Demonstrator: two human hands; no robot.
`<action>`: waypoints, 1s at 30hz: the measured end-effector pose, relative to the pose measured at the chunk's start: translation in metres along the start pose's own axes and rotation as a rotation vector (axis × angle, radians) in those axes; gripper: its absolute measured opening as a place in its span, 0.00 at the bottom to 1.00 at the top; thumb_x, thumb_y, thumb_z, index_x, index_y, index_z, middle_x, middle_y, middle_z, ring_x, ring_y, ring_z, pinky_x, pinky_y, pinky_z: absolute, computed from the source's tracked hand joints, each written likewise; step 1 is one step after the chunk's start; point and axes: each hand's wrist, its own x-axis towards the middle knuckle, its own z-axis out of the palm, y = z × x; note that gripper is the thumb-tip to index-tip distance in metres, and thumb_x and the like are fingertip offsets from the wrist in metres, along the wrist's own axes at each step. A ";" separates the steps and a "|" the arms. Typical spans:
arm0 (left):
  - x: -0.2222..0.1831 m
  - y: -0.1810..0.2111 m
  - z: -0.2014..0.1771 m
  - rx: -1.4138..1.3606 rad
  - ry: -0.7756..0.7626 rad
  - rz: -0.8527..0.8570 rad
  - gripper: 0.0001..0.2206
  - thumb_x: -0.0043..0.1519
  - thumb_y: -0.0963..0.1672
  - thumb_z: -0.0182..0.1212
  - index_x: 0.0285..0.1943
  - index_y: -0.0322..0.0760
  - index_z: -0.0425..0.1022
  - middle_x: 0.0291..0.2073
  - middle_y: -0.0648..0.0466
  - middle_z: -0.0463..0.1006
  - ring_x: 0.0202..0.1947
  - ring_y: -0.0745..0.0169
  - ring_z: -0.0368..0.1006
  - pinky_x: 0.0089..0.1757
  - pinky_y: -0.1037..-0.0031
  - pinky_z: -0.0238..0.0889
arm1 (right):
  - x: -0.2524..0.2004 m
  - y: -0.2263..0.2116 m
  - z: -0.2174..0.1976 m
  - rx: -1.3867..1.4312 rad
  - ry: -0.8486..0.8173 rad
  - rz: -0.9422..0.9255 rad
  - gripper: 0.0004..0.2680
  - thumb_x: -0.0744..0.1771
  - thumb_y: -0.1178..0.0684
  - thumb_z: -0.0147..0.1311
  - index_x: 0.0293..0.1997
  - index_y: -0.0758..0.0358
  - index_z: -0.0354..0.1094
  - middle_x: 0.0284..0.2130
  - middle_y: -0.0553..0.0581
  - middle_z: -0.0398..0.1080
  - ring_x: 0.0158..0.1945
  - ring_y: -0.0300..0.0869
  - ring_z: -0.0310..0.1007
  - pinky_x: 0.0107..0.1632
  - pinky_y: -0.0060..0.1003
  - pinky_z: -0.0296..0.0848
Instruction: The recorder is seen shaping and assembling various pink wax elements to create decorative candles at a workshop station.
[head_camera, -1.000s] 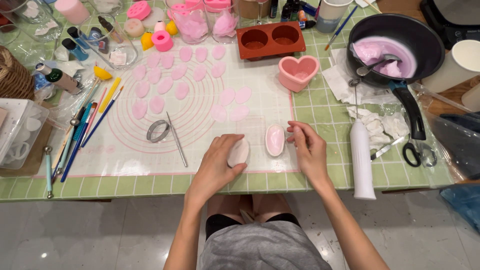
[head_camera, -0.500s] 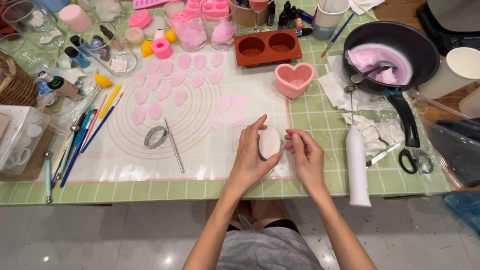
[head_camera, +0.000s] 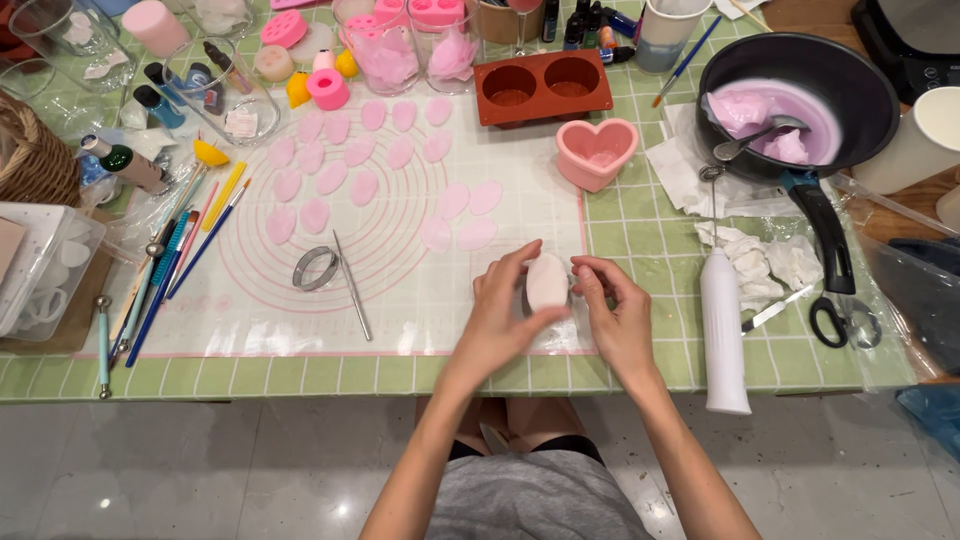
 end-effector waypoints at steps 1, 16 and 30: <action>0.000 -0.011 -0.003 -0.001 0.000 -0.003 0.38 0.50 0.46 0.77 0.71 0.34 0.63 0.62 0.45 0.72 0.56 0.52 0.69 0.57 0.61 0.56 | -0.001 0.000 0.000 -0.001 -0.002 0.003 0.10 0.71 0.53 0.51 0.54 0.67 0.73 0.41 0.54 0.78 0.40 0.34 0.76 0.44 0.30 0.75; 0.003 -0.016 -0.009 0.149 0.025 -0.106 0.17 0.57 0.50 0.70 0.53 0.43 0.84 0.32 0.59 0.80 0.37 0.63 0.66 0.48 0.71 0.50 | -0.004 -0.024 0.004 -0.329 -0.099 -0.162 0.12 0.66 0.53 0.61 0.56 0.58 0.77 0.56 0.56 0.73 0.48 0.39 0.73 0.42 0.31 0.72; -0.001 -0.005 -0.012 0.280 0.101 0.096 0.15 0.59 0.46 0.68 0.53 0.38 0.80 0.42 0.52 0.76 0.47 0.57 0.68 0.48 0.63 0.53 | -0.003 -0.035 0.007 -0.439 -0.145 -0.131 0.15 0.65 0.53 0.62 0.57 0.60 0.74 0.58 0.58 0.71 0.53 0.46 0.70 0.46 0.35 0.74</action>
